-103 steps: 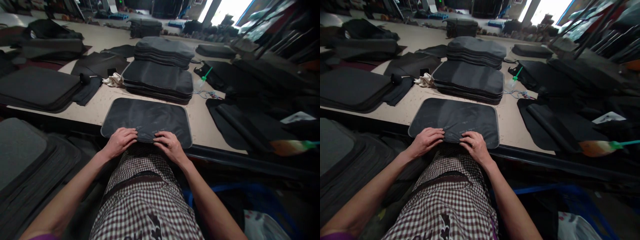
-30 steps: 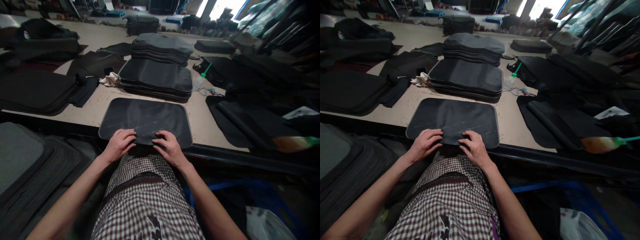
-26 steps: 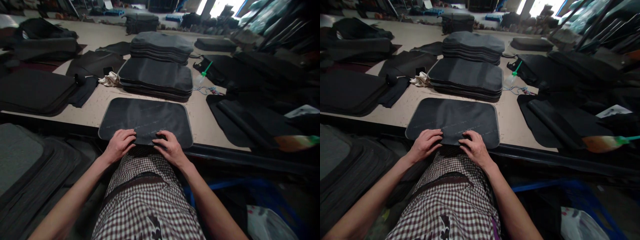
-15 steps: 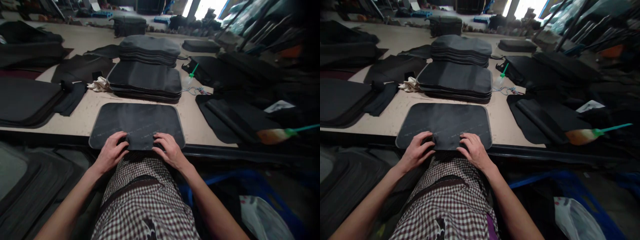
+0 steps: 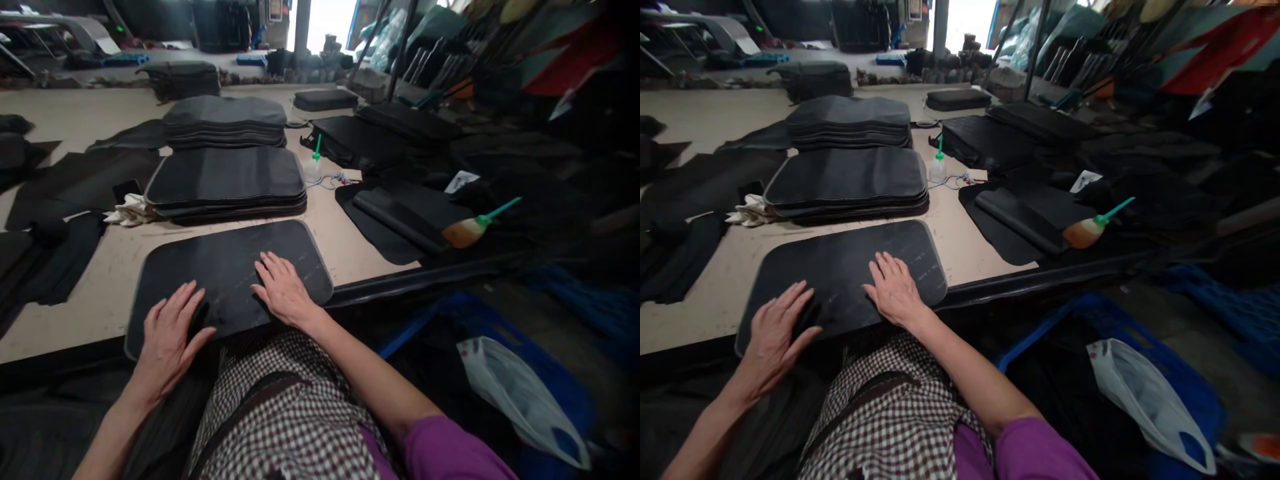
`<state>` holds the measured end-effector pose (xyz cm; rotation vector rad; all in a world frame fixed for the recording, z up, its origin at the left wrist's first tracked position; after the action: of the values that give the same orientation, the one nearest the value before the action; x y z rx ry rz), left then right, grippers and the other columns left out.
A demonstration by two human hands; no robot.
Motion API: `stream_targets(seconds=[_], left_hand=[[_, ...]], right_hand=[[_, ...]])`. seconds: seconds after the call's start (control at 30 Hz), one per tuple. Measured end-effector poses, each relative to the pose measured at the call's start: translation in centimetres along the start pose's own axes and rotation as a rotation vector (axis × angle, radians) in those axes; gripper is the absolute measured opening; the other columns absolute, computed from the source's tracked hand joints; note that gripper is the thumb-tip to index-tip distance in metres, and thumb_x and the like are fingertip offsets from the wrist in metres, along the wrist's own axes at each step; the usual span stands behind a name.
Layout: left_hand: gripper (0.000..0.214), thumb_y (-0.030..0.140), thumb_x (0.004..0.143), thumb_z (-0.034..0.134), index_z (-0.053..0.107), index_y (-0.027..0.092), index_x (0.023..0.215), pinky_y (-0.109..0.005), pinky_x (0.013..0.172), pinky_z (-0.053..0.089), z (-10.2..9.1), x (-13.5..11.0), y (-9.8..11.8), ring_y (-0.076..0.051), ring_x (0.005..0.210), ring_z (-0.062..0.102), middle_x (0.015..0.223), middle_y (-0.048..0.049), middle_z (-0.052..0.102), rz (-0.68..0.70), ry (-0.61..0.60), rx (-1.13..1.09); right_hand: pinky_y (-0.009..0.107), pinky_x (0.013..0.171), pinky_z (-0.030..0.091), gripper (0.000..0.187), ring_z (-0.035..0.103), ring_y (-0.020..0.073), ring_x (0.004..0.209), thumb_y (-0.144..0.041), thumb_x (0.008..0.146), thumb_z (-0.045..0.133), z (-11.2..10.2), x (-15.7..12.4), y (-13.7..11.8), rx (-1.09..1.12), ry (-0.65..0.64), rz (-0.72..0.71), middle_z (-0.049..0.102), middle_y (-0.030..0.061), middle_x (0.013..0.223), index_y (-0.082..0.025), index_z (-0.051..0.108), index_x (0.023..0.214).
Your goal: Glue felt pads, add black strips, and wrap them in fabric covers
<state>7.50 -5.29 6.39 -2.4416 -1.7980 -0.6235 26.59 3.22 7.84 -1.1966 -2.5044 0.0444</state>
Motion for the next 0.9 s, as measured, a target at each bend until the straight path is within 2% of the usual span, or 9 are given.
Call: stream_targets(seconds=[0.1,0.23,0.33,0.53,0.7,0.9], left_hand=[[0.066,0.054,0.105,0.031,0.025,0.022,0.162,-0.052,0.120,0.024,1.4,1.1,-2.7,-0.031,0.154,0.029,0.167,-0.0158,0.030,-0.063,-0.056,0.102],[0.067,0.056,0.105,0.025,0.036,0.018,0.159,-0.053,0.118,0.028,3.5,1.7,-4.7,-0.032,0.154,0.028,0.168,-0.0159,0.028,-0.103,-0.156,0.214],[0.067,0.055,0.104,0.024,0.040,0.017,0.158,-0.054,0.117,0.028,3.9,1.8,-4.7,-0.032,0.154,0.027,0.168,-0.0152,0.028,-0.102,-0.178,0.257],[0.065,0.053,0.105,0.025,0.040,0.018,0.158,-0.054,0.118,0.028,3.5,2.0,-4.4,-0.031,0.154,0.029,0.168,-0.0145,0.029,-0.118,-0.193,0.280],[0.066,0.054,0.104,0.027,0.041,0.018,0.157,-0.054,0.118,0.026,3.6,1.9,-4.3,-0.031,0.154,0.028,0.168,-0.0150,0.028,-0.116,-0.180,0.294],[0.066,0.054,0.103,0.032,0.041,0.017,0.157,-0.055,0.119,0.025,3.8,1.8,-4.3,-0.032,0.154,0.028,0.168,-0.0153,0.028,-0.107,-0.171,0.278]], right_hand=[[0.048,0.123,0.027,0.063,0.030,0.0320,0.152,-0.050,0.106,0.041,1.3,1.3,0.0,-0.034,-0.019,0.038,0.038,0.0216,0.161,-0.005,0.046,0.151],[0.049,0.123,0.025,0.064,0.030,0.0330,0.152,-0.052,0.106,0.040,2.2,1.6,0.7,-0.060,-0.037,0.094,0.037,0.0215,0.161,-0.007,0.046,0.151],[0.050,0.123,0.024,0.062,0.029,0.0326,0.152,-0.053,0.106,0.040,2.0,1.4,1.2,-0.063,-0.034,0.124,0.037,0.0190,0.162,-0.012,0.047,0.151],[0.051,0.122,0.023,0.060,0.027,0.0332,0.152,-0.054,0.105,0.042,1.6,1.1,2.2,-0.067,-0.051,0.168,0.037,0.0162,0.162,-0.018,0.048,0.152],[0.051,0.121,0.024,0.060,0.028,0.0343,0.152,-0.055,0.105,0.042,1.3,0.7,3.5,-0.103,-0.043,0.194,0.039,0.0172,0.161,-0.019,0.048,0.152],[0.051,0.121,0.025,0.060,0.026,0.0333,0.154,-0.054,0.105,0.043,1.0,0.1,5.0,-0.150,-0.041,0.238,0.034,0.0208,0.163,-0.019,0.046,0.154]])
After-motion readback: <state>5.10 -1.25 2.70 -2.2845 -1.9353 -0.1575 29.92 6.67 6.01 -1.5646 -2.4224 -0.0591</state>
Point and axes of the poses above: each hand's wrist, its own x-axis towards the middle knuckle, its own z-axis out of the palm, y = z × x, the point moved 10 cm from there along x, towards the middle knuckle
